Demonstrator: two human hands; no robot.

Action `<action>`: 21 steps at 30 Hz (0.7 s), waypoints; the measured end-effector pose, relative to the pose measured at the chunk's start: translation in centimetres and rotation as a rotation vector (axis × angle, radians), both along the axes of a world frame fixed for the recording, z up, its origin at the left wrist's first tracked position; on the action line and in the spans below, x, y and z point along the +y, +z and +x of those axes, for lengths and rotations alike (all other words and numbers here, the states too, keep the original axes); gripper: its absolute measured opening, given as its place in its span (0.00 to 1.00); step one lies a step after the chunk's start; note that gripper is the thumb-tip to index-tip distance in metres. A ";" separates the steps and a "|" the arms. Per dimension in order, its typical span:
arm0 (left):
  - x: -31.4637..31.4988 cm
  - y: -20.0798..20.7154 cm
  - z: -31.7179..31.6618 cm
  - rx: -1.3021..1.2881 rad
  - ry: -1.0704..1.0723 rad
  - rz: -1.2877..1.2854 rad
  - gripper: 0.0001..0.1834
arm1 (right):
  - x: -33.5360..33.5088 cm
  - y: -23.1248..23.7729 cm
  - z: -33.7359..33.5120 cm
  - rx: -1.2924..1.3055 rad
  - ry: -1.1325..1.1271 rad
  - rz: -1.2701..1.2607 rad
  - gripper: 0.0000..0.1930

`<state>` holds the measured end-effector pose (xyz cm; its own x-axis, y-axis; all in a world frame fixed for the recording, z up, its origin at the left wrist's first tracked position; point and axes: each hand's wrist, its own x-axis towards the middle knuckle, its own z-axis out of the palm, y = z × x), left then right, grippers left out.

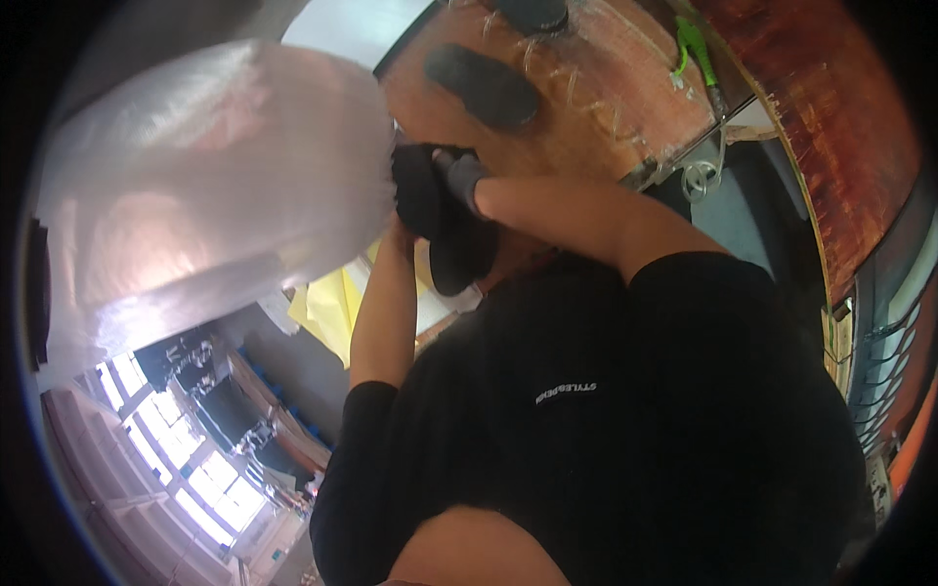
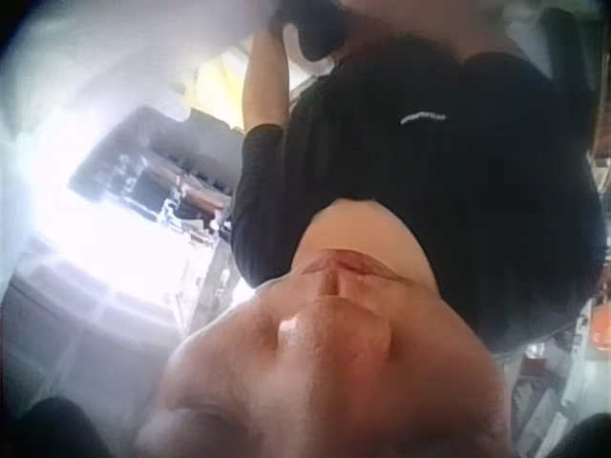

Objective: The person gathers black rubber parts, uses a green-handled tool to trim edges, and places the parts into clear plastic bags. They tie the bags and stack them on a nearby pallet. The person also arranges additional rubber parts on a tray.

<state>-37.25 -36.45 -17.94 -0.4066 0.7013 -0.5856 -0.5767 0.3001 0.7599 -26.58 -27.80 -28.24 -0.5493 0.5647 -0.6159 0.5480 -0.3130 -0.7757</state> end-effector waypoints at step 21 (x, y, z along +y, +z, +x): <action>-9.1 -0.2 10.9 -0.465 0.270 0.174 0.37 | -0.1 5.9 6.4 0.372 0.104 -0.203 0.26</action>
